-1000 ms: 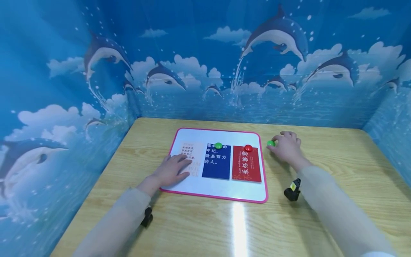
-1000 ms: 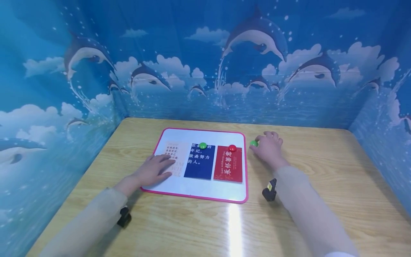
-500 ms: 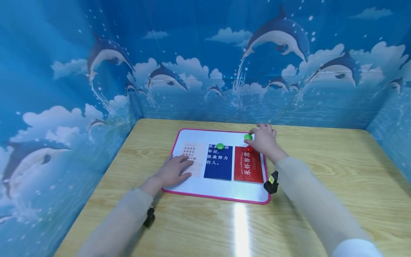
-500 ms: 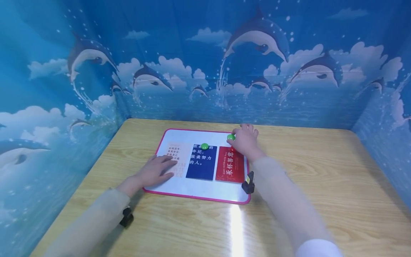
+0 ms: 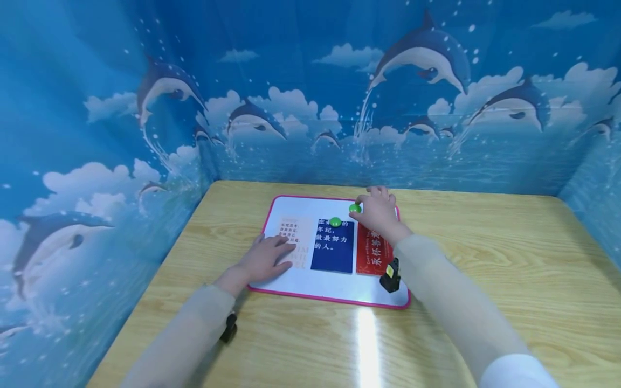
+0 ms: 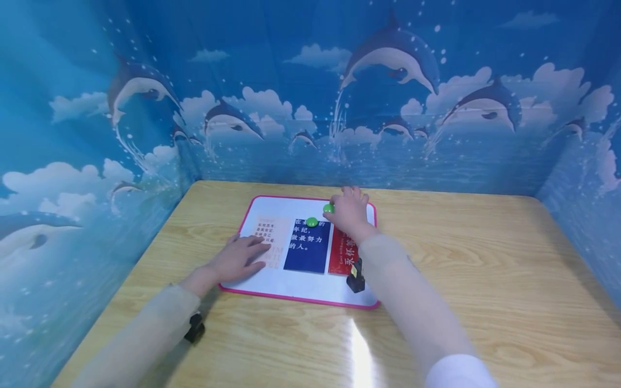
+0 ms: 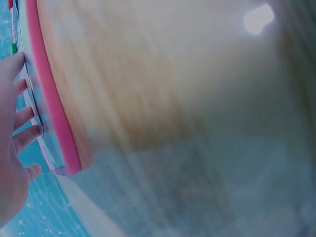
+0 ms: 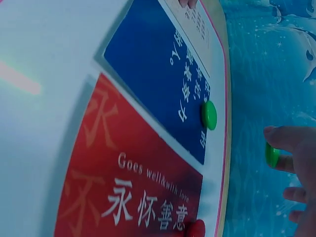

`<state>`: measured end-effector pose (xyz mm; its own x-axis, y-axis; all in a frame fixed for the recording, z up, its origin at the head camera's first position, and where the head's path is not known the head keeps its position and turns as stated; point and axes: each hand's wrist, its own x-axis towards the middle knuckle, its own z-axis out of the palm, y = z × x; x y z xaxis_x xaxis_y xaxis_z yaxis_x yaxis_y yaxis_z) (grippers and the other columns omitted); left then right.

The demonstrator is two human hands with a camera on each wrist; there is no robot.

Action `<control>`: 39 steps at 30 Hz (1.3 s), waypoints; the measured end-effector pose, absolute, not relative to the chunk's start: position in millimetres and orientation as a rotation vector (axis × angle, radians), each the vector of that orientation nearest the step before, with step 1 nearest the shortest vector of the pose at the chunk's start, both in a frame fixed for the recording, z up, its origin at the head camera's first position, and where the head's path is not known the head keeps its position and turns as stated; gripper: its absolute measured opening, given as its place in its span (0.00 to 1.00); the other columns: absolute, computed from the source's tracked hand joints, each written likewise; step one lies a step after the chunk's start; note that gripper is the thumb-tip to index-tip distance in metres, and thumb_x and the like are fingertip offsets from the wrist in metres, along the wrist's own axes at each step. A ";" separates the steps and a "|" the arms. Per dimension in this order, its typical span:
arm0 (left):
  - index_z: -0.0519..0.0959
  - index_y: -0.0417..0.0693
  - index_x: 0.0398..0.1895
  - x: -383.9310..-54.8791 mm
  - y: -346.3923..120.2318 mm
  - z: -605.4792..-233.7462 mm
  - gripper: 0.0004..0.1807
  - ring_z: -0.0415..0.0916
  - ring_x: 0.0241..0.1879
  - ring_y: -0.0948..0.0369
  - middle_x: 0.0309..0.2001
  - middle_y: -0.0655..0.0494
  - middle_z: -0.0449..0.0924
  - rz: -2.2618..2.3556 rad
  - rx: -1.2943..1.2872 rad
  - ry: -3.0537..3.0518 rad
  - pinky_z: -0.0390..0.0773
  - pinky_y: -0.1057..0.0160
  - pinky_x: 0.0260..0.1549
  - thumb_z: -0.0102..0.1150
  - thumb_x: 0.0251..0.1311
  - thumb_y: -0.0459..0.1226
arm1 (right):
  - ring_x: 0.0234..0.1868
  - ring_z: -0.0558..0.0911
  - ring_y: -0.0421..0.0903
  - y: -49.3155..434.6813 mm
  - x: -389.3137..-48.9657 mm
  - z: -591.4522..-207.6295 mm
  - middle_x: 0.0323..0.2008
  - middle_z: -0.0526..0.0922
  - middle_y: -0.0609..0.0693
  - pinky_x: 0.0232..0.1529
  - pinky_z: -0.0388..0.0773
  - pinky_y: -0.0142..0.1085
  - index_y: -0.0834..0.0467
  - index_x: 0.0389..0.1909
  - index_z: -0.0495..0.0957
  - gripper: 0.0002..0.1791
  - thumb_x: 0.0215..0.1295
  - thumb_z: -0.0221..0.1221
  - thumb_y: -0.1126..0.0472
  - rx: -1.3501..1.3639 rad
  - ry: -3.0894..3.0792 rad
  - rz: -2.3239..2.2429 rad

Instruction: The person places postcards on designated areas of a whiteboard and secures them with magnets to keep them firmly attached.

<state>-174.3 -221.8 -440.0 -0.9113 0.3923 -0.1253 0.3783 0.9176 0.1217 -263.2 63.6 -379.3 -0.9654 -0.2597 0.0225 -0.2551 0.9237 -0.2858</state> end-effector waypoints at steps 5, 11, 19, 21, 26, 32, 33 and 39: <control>0.65 0.61 0.67 -174.7 -221.3 -440.3 0.29 0.58 0.69 0.52 0.68 0.52 0.64 0.146 0.575 2.929 0.45 0.40 0.69 0.46 0.64 0.57 | 0.69 0.53 0.65 51.7 -264.4 -381.1 0.66 0.61 0.64 0.65 0.50 0.63 0.57 0.50 0.79 0.23 0.59 0.61 0.46 -0.422 3.057 -0.479; 0.66 0.61 0.66 -172.8 -221.0 -439.7 0.29 0.59 0.68 0.53 0.67 0.53 0.65 0.129 0.575 2.920 0.46 0.41 0.69 0.47 0.63 0.57 | 0.69 0.53 0.64 40.0 -267.5 -387.8 0.67 0.61 0.63 0.65 0.50 0.63 0.56 0.50 0.79 0.23 0.59 0.61 0.46 -0.450 3.034 -0.493; 0.68 0.61 0.65 -172.9 -225.7 -440.4 0.29 0.62 0.67 0.54 0.65 0.53 0.67 0.114 0.595 2.926 0.48 0.42 0.69 0.48 0.63 0.58 | 0.69 0.53 0.63 18.0 -266.4 -391.3 0.67 0.62 0.62 0.64 0.53 0.61 0.54 0.48 0.80 0.21 0.59 0.61 0.46 -0.528 3.018 -0.474; 0.68 0.62 0.64 -173.1 -226.4 -440.3 0.28 0.63 0.66 0.54 0.64 0.54 0.69 0.114 0.596 2.925 0.48 0.43 0.69 0.48 0.62 0.58 | 0.69 0.53 0.63 11.9 -266.4 -392.8 0.67 0.62 0.61 0.65 0.52 0.61 0.53 0.48 0.80 0.20 0.60 0.60 0.47 -0.555 3.010 -0.482; 0.69 0.63 0.63 -173.1 -226.2 -439.5 0.28 0.64 0.65 0.56 0.63 0.55 0.70 0.104 0.609 2.912 0.49 0.44 0.69 0.48 0.62 0.58 | 0.69 0.54 0.63 -3.2 -267.3 -398.6 0.67 0.62 0.61 0.65 0.52 0.62 0.52 0.49 0.80 0.19 0.61 0.60 0.48 -0.638 2.992 -0.464; 0.72 0.62 0.61 -172.4 -222.9 -436.2 0.26 0.66 0.63 0.56 0.60 0.56 0.73 0.096 0.663 2.917 0.51 0.43 0.68 0.50 0.61 0.58 | 0.70 0.53 0.63 -18.3 -267.2 -403.1 0.66 0.62 0.61 0.66 0.50 0.60 0.50 0.52 0.79 0.19 0.62 0.60 0.50 -0.719 2.955 -0.425; 0.72 0.62 0.60 -172.1 -222.5 -435.4 0.26 0.67 0.63 0.57 0.59 0.56 0.73 0.097 0.679 2.918 0.52 0.43 0.68 0.51 0.61 0.58 | 0.70 0.53 0.62 -20.8 -266.9 -403.5 0.66 0.62 0.61 0.66 0.50 0.60 0.50 0.53 0.78 0.19 0.62 0.60 0.50 -0.722 2.947 -0.423; 0.74 0.59 0.58 -168.7 -223.4 -432.4 0.25 0.69 0.60 0.56 0.57 0.55 0.75 0.084 0.746 2.919 0.54 0.42 0.67 0.53 0.60 0.56 | 0.70 0.52 0.62 -35.9 -264.1 -406.1 0.67 0.62 0.60 0.67 0.51 0.60 0.49 0.55 0.77 0.20 0.62 0.59 0.51 -0.760 2.917 -0.391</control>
